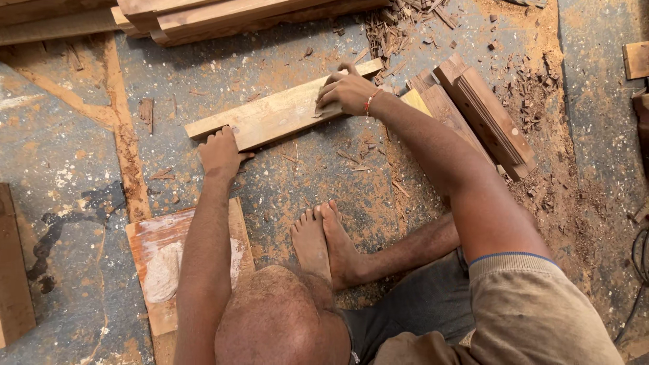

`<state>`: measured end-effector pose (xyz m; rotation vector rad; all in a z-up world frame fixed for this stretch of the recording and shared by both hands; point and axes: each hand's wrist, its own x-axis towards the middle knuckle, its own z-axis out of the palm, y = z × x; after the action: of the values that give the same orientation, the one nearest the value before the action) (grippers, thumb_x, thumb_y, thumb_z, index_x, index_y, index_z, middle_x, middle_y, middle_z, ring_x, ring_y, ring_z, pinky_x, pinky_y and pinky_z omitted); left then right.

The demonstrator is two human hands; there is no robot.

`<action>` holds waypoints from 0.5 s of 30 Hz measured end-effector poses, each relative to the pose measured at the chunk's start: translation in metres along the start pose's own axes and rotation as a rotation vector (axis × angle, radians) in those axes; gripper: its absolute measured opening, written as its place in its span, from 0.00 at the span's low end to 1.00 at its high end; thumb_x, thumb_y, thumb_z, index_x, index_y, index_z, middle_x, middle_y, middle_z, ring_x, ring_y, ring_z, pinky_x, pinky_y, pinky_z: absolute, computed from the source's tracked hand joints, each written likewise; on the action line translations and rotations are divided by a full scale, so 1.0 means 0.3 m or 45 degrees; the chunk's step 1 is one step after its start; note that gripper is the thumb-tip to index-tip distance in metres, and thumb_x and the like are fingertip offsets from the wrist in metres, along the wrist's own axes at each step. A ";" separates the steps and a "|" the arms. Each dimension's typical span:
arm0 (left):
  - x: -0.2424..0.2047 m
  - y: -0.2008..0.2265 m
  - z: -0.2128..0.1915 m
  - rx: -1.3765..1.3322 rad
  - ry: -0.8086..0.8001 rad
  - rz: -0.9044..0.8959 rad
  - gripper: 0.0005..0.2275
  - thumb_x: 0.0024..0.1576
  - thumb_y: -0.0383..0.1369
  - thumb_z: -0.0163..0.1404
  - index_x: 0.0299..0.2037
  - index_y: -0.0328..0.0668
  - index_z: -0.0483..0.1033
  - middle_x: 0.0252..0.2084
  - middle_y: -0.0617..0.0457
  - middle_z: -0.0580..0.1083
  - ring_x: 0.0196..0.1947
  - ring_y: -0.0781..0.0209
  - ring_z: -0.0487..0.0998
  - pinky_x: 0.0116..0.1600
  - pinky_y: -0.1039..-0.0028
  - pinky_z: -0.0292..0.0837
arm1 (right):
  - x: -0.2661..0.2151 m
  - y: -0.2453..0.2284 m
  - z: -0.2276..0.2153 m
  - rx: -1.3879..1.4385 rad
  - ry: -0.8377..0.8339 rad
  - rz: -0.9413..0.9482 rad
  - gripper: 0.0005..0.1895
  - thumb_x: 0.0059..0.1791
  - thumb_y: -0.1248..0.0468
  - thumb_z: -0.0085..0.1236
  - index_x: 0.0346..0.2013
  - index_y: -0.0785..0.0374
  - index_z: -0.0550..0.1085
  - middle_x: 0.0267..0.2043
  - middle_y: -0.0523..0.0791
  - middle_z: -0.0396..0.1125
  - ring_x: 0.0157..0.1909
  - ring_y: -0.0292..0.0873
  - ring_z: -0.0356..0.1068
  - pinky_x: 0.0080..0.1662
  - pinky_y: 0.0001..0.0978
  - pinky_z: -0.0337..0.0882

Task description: The person sits on the floor and sands several wooden planks using a sanding block. They handle each plank one at a time, rubbing the sanding block along the surfaces and edges, then setting the finished pieces aside.

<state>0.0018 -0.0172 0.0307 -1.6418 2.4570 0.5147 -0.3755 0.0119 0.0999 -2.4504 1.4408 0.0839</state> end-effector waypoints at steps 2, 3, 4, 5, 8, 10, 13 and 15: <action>-0.006 -0.007 0.001 0.024 0.012 0.013 0.37 0.44 0.57 0.68 0.53 0.36 0.71 0.48 0.45 0.77 0.51 0.48 0.77 0.51 0.55 0.72 | -0.062 0.032 0.003 0.022 -0.016 0.012 0.12 0.50 0.61 0.62 0.45 0.39 0.82 0.54 0.33 0.75 0.59 0.39 0.66 0.71 0.52 0.44; -0.008 -0.013 -0.006 0.033 -0.001 0.013 0.37 0.43 0.57 0.68 0.53 0.37 0.71 0.48 0.46 0.77 0.51 0.48 0.77 0.51 0.54 0.71 | -0.091 0.052 -0.006 0.027 -0.034 0.030 0.11 0.50 0.61 0.61 0.45 0.39 0.82 0.54 0.33 0.75 0.59 0.39 0.67 0.70 0.52 0.44; 0.003 -0.008 -0.016 0.033 -0.001 0.011 0.37 0.42 0.57 0.68 0.53 0.37 0.71 0.48 0.47 0.77 0.51 0.48 0.76 0.50 0.54 0.71 | -0.106 0.082 -0.030 0.015 -0.052 0.045 0.11 0.50 0.61 0.61 0.44 0.40 0.82 0.53 0.33 0.75 0.58 0.39 0.67 0.70 0.51 0.44; 0.015 -0.006 -0.025 0.033 -0.001 0.010 0.37 0.41 0.57 0.68 0.53 0.38 0.71 0.48 0.47 0.77 0.50 0.48 0.76 0.50 0.53 0.70 | -0.112 0.106 -0.052 -0.057 -0.188 0.159 0.13 0.51 0.63 0.59 0.45 0.39 0.82 0.53 0.33 0.76 0.59 0.39 0.67 0.71 0.49 0.46; 0.000 0.003 -0.010 0.046 -0.023 -0.005 0.37 0.42 0.59 0.66 0.52 0.38 0.71 0.47 0.47 0.77 0.50 0.49 0.76 0.51 0.53 0.70 | -0.112 0.076 -0.028 0.008 -0.209 0.429 0.19 0.54 0.68 0.53 0.51 0.38 0.81 0.55 0.34 0.76 0.62 0.39 0.66 0.70 0.43 0.52; -0.007 0.004 -0.007 0.087 -0.028 -0.010 0.38 0.42 0.60 0.66 0.53 0.38 0.70 0.47 0.47 0.76 0.50 0.50 0.76 0.51 0.53 0.70 | -0.079 -0.005 0.031 0.410 0.329 0.508 0.24 0.55 0.72 0.48 0.58 0.42 0.78 0.61 0.35 0.73 0.63 0.41 0.64 0.66 0.43 0.54; -0.013 0.014 -0.002 0.117 -0.059 -0.014 0.38 0.42 0.60 0.65 0.53 0.38 0.70 0.47 0.47 0.76 0.51 0.50 0.76 0.51 0.53 0.71 | -0.065 -0.192 0.175 0.049 0.473 0.644 0.31 0.48 0.73 0.49 0.66 0.49 0.71 0.66 0.40 0.68 0.66 0.46 0.62 0.69 0.46 0.53; 0.021 -0.008 -0.035 0.134 -0.046 -0.016 0.38 0.43 0.60 0.65 0.53 0.38 0.70 0.48 0.47 0.76 0.51 0.50 0.76 0.51 0.54 0.71 | -0.053 -0.275 0.237 -0.499 0.458 0.604 0.42 0.37 0.73 0.50 0.68 0.57 0.66 0.69 0.45 0.64 0.67 0.51 0.59 0.64 0.48 0.54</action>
<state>0.0022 -0.0272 0.0382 -1.5927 2.4025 0.4018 -0.3050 0.0828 0.0538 -2.4377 2.3421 0.0268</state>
